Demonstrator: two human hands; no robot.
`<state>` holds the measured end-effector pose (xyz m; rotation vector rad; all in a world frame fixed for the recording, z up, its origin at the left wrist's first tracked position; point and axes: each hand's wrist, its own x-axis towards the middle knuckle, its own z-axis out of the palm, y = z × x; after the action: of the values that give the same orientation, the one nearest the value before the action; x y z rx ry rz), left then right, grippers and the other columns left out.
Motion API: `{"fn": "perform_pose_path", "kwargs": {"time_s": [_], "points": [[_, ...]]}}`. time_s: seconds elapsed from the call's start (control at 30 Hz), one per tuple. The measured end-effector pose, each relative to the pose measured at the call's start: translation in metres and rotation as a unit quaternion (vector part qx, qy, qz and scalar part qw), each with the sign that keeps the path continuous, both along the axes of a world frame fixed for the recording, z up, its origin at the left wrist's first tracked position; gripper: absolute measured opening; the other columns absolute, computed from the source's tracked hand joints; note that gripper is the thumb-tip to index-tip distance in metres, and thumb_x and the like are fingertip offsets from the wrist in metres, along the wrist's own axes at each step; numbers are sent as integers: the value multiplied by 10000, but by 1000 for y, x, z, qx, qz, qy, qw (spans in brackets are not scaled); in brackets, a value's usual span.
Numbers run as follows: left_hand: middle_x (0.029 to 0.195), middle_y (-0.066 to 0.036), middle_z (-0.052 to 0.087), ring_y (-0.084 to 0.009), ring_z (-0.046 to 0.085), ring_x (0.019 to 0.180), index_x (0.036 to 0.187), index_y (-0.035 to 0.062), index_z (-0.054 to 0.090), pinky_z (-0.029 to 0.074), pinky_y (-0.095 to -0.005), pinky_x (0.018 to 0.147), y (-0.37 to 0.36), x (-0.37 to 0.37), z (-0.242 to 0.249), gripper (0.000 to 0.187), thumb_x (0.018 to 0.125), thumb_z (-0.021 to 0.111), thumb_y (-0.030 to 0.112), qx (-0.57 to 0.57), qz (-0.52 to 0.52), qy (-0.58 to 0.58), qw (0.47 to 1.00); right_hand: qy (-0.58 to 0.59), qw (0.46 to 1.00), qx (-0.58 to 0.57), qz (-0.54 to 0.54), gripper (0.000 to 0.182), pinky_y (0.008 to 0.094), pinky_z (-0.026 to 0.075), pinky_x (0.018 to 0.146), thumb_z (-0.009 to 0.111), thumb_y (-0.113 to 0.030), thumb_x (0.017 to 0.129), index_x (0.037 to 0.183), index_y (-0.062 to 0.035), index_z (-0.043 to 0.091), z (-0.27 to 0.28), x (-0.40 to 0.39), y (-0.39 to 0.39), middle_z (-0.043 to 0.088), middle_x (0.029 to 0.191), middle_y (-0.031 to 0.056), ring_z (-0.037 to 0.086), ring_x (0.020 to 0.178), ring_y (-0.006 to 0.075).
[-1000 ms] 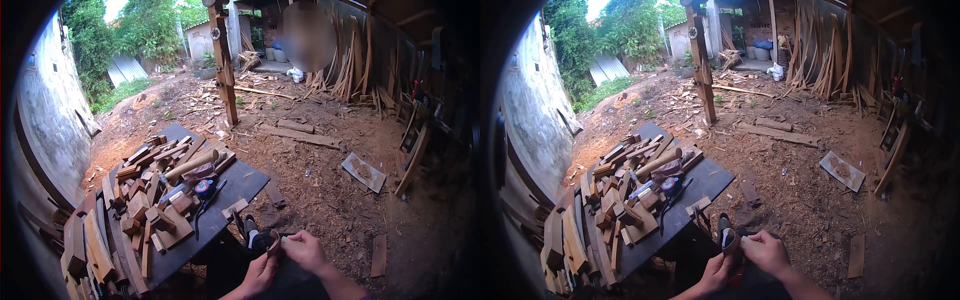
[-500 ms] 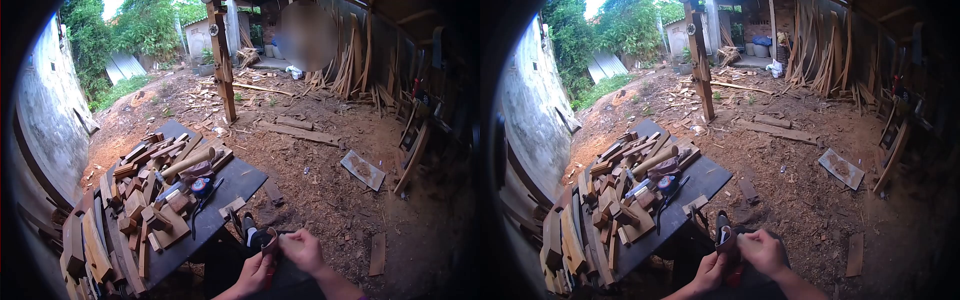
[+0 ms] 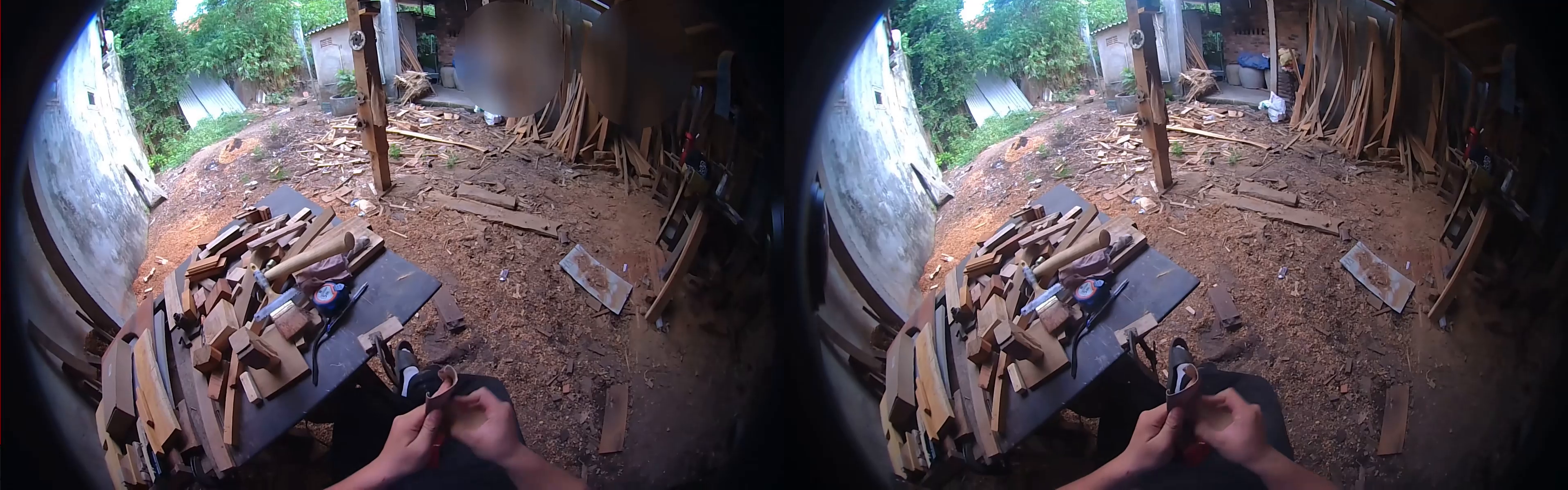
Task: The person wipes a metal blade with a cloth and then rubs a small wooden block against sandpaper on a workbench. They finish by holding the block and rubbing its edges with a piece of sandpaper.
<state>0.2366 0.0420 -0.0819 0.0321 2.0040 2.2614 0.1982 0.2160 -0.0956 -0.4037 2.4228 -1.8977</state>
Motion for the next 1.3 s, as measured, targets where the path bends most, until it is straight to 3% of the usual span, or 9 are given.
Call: {"fn": "perform_pose_path", "kwargs": {"time_s": [0.2, 0.33, 0.37, 0.53, 0.6, 0.73, 1.03, 1.13, 1.3], "points": [[701, 13, 574, -37, 528, 634, 1281, 45, 632, 423, -236, 557, -4, -2, 2, 363, 1088, 463, 303, 9, -14, 23, 1000, 64, 997, 24, 18, 397, 327, 580, 758, 850, -245, 798, 1047, -10, 650, 11, 15, -6, 748, 890, 104, 725, 861, 154], [1030, -123, 703, -131, 664, 955, 1387, 44, 557, 517, -298, 820, 2, 2, 8, 360, 1076, 480, 208, -88, -30, 89, 992, 4, 983, -164, -75, 438, 328, 581, 758, 862, -211, 788, 1093, -4, 627, 4, -13, -1, 734, 897, 114, 718, 863, 159], [835, 3, 639, -52, 574, 725, 1354, 53, 593, 491, -240, 671, 9, 5, 15, 416, 1097, 422, 332, -105, 11, 144, 984, 50, 991, -113, -54, 425, 328, 581, 765, 856, -191, 791, 1095, -1, 628, 0, -7, 0, 733, 918, 114, 713, 876, 157], [846, 16, 635, -49, 562, 726, 1503, 86, 454, 494, -243, 681, -1, 10, 16, 465, 1100, 416, 315, -80, -39, 107, 990, 64, 992, -111, -20, 394, 321, 570, 791, 843, -171, 812, 1095, -3, 627, -7, 3, 0, 721, 956, 100, 699, 887, 149], [1396, -188, 592, -263, 578, 1302, 1470, 23, 460, 446, -327, 1044, 8, 13, 24, 422, 1063, 464, 136, -89, -37, 132, 987, 61, 987, -136, -67, 375, 303, 551, 813, 834, -196, 851, 1071, 1, 604, 6, -7, 6, 699, 1004, 106, 668, 932, 140], [1514, -199, 470, -291, 497, 1382, 1508, 21, 408, 404, -344, 1101, -2, 14, 28, 479, 1040, 483, 92, -47, -62, 166, 983, 41, 984, -170, 47, 410, 288, 546, 800, 828, -215, 860, 1079, 8, 562, 21, 30, -1, 685, 999, 89, 652, 924, 123], [1529, -229, 435, -327, 448, 1412, 1503, -24, 387, 379, -366, 1142, -5, 48, 40, 496, 1029, 497, 78, -63, -41, 229, 970, -47, 992, -120, -11, 401, 282, 525, 777, 787, -275, 900, 1066, -7, 539, 44, 44, 4, 667, 991, 91, 639, 896, 124], [1524, -217, 450, -314, 465, 1403, 1503, -11, 402, 387, -357, 1131, -5, 53, 40, 490, 1034, 498, 90, -91, -4, 283, 955, 70, 984, -165, 6, 338, 286, 522, 796, 777, -228, 907, 1056, -28, 549, 42, 36, -4, 674, 1001, 81, 636, 904, 118], [1351, -218, 595, -321, 617, 1223, 1435, 15, 503, 485, -355, 993, -27, 40, 48, 408, 1041, 497, 123, -72, -26, 166, 983, 83, 990, -111, 32, 380, 295, 524, 811, 760, -183, 906, 1165, -9, 544, 20, 19, -8, 657, 1026, 75, 634, 916, 125]]}}
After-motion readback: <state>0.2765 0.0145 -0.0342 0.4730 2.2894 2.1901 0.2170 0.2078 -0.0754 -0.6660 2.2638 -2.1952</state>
